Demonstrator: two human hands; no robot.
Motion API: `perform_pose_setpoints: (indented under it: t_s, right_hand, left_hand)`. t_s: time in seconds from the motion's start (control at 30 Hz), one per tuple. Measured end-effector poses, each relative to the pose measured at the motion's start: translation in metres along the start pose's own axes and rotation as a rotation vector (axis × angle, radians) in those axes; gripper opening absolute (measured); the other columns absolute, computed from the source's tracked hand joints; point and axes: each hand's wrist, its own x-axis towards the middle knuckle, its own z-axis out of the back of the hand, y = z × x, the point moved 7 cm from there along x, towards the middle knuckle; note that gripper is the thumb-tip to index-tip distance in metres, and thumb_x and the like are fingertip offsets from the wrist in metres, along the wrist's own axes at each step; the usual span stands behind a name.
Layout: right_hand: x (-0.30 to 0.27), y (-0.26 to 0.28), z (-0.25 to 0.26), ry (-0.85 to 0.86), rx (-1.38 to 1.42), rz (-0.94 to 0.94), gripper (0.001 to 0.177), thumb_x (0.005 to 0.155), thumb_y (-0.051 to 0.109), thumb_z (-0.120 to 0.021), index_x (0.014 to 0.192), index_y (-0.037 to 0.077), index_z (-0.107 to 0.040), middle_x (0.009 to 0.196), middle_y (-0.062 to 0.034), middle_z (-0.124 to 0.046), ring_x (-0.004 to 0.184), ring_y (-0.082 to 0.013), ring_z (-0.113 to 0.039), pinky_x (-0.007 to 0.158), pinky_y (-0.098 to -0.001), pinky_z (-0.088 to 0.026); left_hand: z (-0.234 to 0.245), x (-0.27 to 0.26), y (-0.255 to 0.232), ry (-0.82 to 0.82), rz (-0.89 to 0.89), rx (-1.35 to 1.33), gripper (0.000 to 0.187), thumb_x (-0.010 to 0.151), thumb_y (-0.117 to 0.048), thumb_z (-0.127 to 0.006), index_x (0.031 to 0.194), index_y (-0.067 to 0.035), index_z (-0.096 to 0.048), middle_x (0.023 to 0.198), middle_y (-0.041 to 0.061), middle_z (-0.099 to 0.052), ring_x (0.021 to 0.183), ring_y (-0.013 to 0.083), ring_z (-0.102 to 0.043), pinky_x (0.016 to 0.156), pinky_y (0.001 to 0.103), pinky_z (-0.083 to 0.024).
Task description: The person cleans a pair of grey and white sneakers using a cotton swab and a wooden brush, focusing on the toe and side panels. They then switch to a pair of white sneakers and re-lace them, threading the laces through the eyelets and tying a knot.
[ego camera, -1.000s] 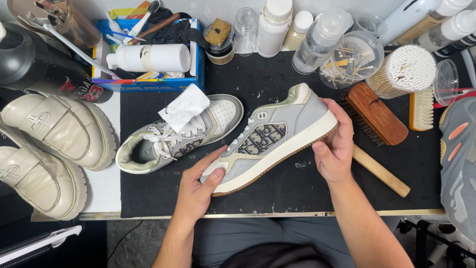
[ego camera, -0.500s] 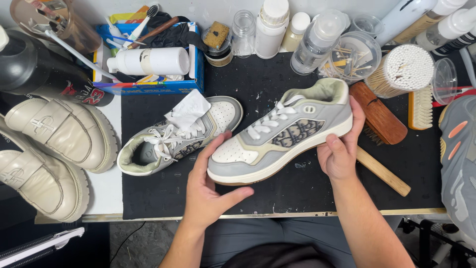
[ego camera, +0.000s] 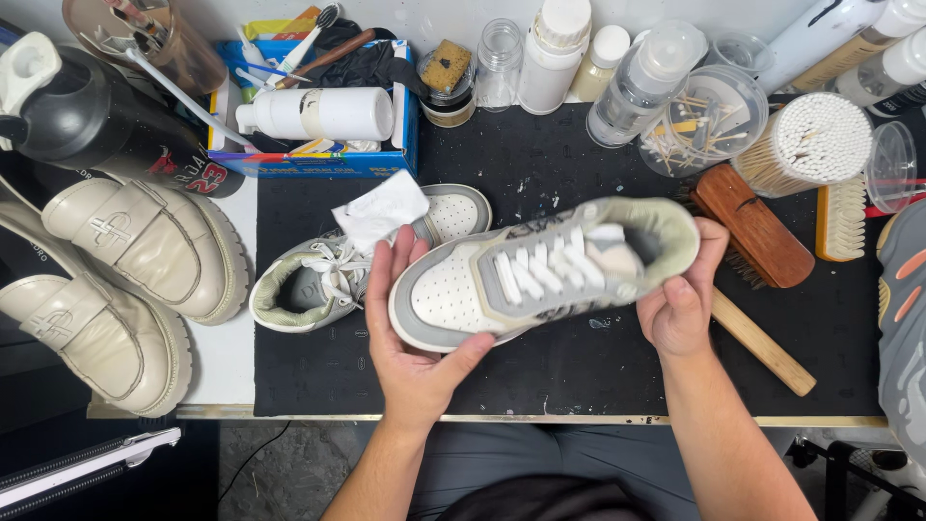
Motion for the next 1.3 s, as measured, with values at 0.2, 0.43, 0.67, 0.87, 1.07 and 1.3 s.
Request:
perform_pose_setpoints:
  t_s: [0.2, 0.43, 0.67, 0.87, 1.07, 1.3]
  right_hand:
    - [-0.001, -0.001, -0.025, 0.054, -0.113, -0.203, 0.053, 0.097, 0.03, -0.062, 0.139, 0.002, -0.045, 0.141, -0.0231, -0.053, 0.143, -0.0383, -0.052, 0.12, -0.05, -0.043]
    - [0.011, 0.006, 0.0, -0.108, -0.082, -0.09, 0.047, 0.083, 0.001, -0.045, 0.129, -0.003, -0.055, 0.136, -0.0271, -0.059, 0.147, -0.0419, -0.05, 0.128, -0.0541, -0.039]
    - [0.009, 0.005, 0.008, -0.097, -0.109, -0.073, 0.047, 0.081, -0.003, -0.047, 0.127, -0.003, -0.056, 0.134, -0.0282, -0.06, 0.147, -0.042, -0.051, 0.129, -0.0543, -0.038]
    - [0.008, 0.007, 0.003, -0.097, -0.1, -0.056, 0.045, 0.083, 0.0, -0.049, 0.127, -0.004, -0.056, 0.134, -0.0285, -0.061, 0.143, -0.0424, -0.052, 0.128, -0.0551, -0.039]
    - [0.005, 0.021, -0.011, -0.047, -0.249, 0.096, 0.036, 0.088, 0.007, -0.049, 0.12, -0.007, -0.06, 0.124, -0.0288, -0.063, 0.126, -0.0398, -0.059, 0.121, -0.0505, -0.043]
    - [-0.003, 0.044, -0.024, -0.043, -0.486, 0.038, 0.035, 0.083, 0.003, -0.048, 0.11, -0.01, -0.065, 0.119, -0.0272, -0.067, 0.118, -0.0371, -0.066, 0.113, -0.046, -0.05]
  left_hand:
    - [0.004, 0.0, 0.0, 0.11, -0.194, -0.016, 0.11, 0.079, -0.032, -0.094, 0.163, 0.001, -0.031, 0.171, 0.022, -0.034, 0.154, 0.0315, -0.041, 0.129, 0.046, -0.038]
    - [-0.007, 0.004, -0.009, 0.44, -0.284, 0.025, 0.092, 0.084, -0.046, -0.083, 0.154, 0.001, -0.046, 0.162, 0.026, -0.044, 0.15, 0.0356, -0.045, 0.126, 0.046, -0.037]
    - [-0.01, 0.001, -0.014, 0.488, -0.311, 0.058, 0.084, 0.087, -0.05, -0.077, 0.152, -0.003, -0.052, 0.158, 0.024, -0.052, 0.151, 0.0377, -0.046, 0.129, 0.048, -0.036]
    - [-0.011, 0.007, -0.028, 0.379, -0.235, 0.071, 0.06, 0.105, -0.038, -0.064, 0.151, -0.001, -0.052, 0.159, 0.022, -0.051, 0.151, 0.0352, -0.047, 0.129, 0.045, -0.036]
    - [0.02, -0.01, -0.022, 0.036, 0.285, 0.573, 0.041, 0.103, -0.021, -0.055, 0.14, -0.005, -0.063, 0.125, 0.017, -0.076, 0.112, 0.0214, -0.075, 0.096, 0.033, -0.055]
    - [0.072, -0.012, -0.078, -0.211, -0.171, 1.164, 0.019, 0.093, -0.013, -0.076, 0.111, -0.006, -0.075, 0.114, 0.009, -0.072, 0.11, 0.025, -0.067, 0.099, 0.036, -0.053]
